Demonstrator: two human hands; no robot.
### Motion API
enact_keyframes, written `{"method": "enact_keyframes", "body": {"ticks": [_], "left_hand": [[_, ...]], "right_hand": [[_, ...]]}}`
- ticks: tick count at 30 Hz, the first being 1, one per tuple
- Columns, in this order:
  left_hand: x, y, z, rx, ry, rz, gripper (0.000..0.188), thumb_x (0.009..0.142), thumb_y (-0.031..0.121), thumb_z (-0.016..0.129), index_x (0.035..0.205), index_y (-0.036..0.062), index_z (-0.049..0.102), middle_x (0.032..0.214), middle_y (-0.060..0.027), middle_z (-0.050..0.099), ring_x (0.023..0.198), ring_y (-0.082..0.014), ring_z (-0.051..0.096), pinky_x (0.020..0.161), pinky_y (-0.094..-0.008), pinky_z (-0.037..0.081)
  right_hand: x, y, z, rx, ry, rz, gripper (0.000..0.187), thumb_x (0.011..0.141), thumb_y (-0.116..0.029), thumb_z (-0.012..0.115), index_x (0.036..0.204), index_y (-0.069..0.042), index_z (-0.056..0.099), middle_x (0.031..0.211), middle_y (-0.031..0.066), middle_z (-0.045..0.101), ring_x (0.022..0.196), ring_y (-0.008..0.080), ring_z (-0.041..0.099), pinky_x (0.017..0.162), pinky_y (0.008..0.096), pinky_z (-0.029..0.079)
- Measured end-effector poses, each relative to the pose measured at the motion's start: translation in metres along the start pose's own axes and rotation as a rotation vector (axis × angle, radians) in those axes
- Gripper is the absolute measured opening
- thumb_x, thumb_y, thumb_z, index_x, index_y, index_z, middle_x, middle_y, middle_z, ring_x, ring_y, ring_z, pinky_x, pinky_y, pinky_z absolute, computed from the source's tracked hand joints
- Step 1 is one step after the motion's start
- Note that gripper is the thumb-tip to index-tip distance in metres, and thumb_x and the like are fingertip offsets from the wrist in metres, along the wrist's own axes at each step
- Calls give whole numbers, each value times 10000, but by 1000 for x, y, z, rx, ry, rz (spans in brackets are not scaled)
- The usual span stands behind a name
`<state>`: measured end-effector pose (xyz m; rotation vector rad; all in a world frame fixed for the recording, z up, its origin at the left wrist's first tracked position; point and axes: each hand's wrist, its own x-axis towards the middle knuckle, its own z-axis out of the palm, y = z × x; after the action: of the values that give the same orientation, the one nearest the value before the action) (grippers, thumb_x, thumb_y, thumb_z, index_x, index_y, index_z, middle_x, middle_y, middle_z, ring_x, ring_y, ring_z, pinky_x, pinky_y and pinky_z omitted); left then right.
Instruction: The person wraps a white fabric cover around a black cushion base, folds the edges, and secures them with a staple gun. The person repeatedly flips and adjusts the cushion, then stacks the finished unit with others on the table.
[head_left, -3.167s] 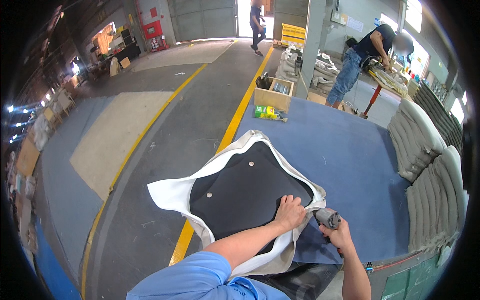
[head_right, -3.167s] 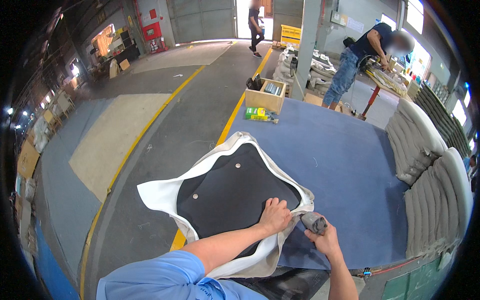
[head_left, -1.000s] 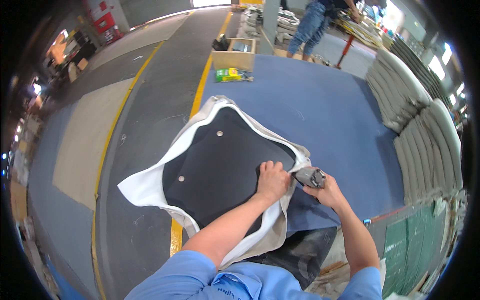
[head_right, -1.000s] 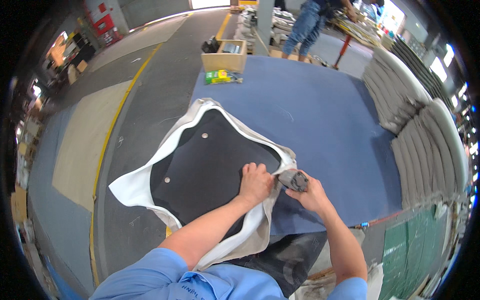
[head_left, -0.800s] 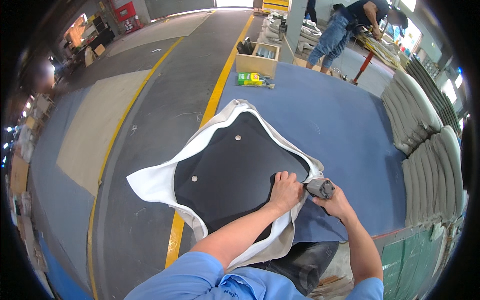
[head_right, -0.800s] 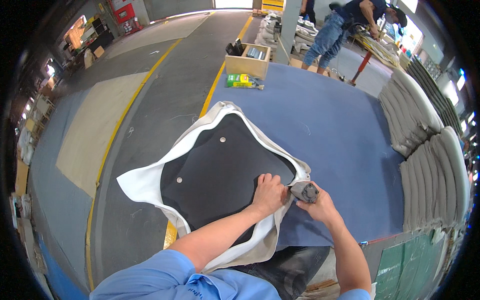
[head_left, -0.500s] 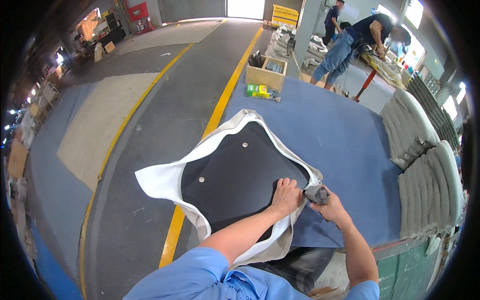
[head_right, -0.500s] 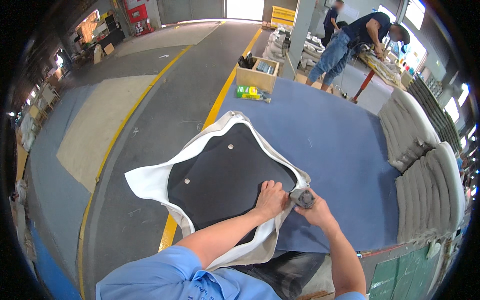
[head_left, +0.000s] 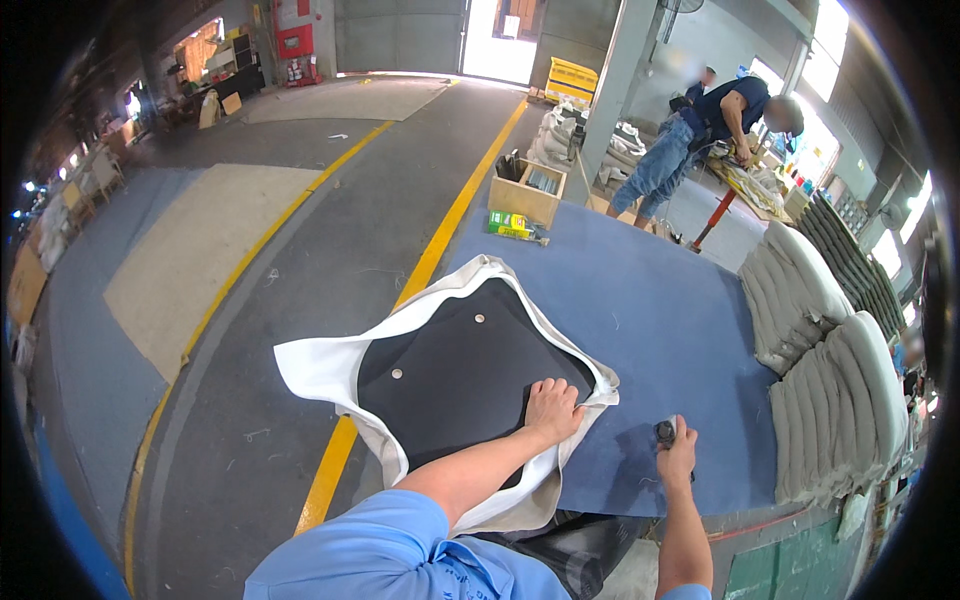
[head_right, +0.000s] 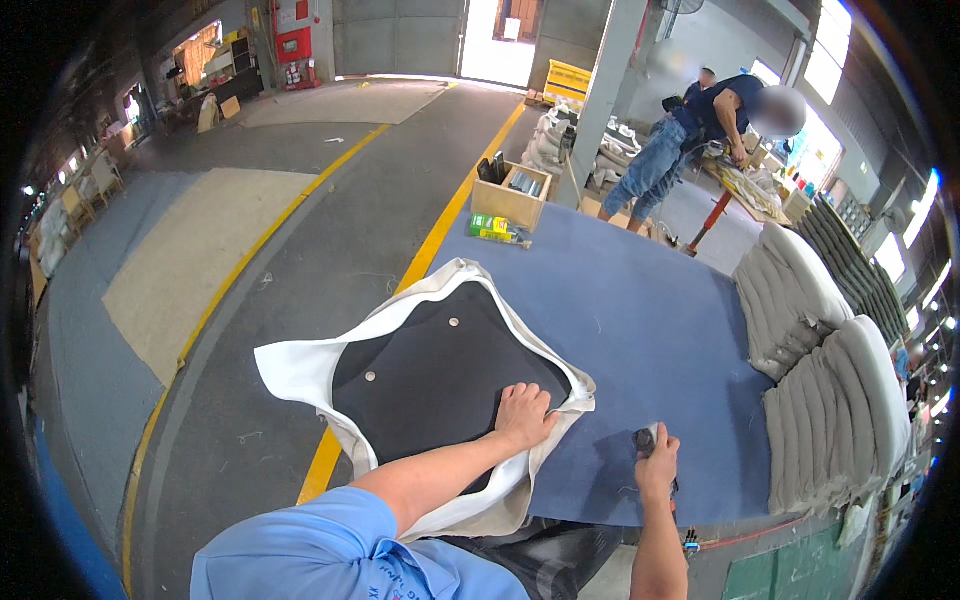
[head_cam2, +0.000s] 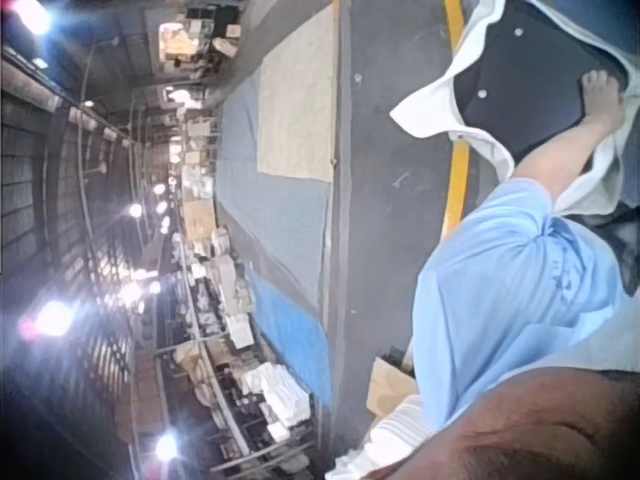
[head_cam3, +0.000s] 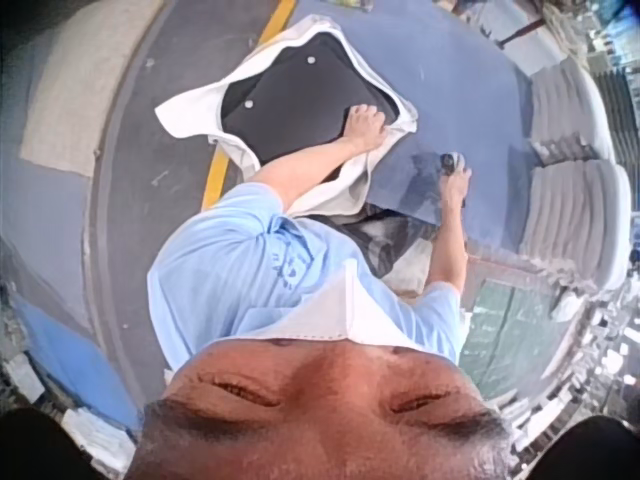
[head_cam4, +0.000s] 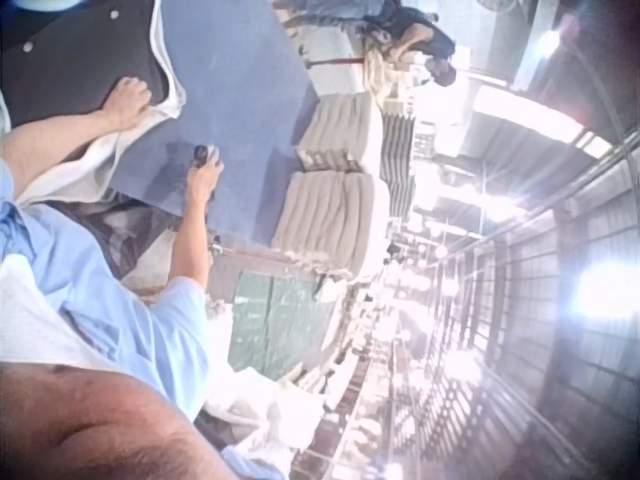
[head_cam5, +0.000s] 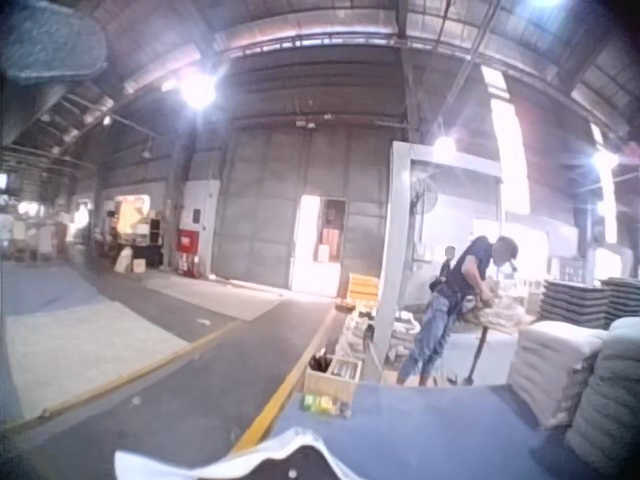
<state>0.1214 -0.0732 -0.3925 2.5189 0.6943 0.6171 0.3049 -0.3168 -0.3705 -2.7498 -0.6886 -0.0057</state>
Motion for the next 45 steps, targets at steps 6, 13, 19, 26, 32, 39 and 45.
{"method": "enact_keyframes", "body": {"ticks": [6,13,19,26,32,39,45], "left_hand": [[9,1,2,115,7,-136,316,877,366,717,999,79,664,1067,-114,648,1090,-303,584,977,-485,418],[8,-47,-38,-543,-74,-218,343,898,245,771,1129,66,592,897,-96,710,860,-233,712,786,-381,562],[34,-155,-163,-168,253,-279,287,883,232,738,1085,33,688,947,-178,733,936,-380,701,832,-488,546],[78,-257,-226,244,-31,-633,535,997,487,574,1305,62,675,1321,-225,679,1270,-393,624,1083,-489,480],[90,-252,-182,56,-213,-650,637,1036,520,472,1281,-28,686,1315,-297,664,1296,-442,603,1094,-505,453],[89,-215,-197,116,-38,-599,561,1064,480,449,1257,23,711,1255,-289,691,1244,-469,619,1059,-525,468],[110,-174,-301,27,353,-367,535,1096,394,424,1211,-49,702,1121,-295,725,1099,-475,682,951,-502,505]], "right_hand": [[-24,-20,27,-142,-98,33,851,796,-80,816,1558,-142,442,1515,229,397,1318,459,513,1111,481,453],[-70,-22,44,1025,-234,-29,507,977,-132,721,1441,-1,564,1201,117,686,944,182,695,843,312,561],[-68,-82,65,1443,-415,415,556,1066,-267,626,1520,11,465,1232,129,685,995,197,701,792,299,556],[-32,-131,105,1402,-521,467,366,1085,-302,594,1362,-64,624,1102,37,705,904,166,673,808,343,558],[-34,-120,99,1385,-493,509,349,1088,-307,583,1293,-35,662,1024,34,705,848,164,665,791,348,553],[-45,-125,71,1255,-190,403,359,1047,-355,601,1093,-19,718,895,33,679,802,127,610,701,333,479],[-19,-159,-27,1328,107,54,371,1015,-349,590,1046,8,689,858,65,682,848,160,629,781,372,497]]}}
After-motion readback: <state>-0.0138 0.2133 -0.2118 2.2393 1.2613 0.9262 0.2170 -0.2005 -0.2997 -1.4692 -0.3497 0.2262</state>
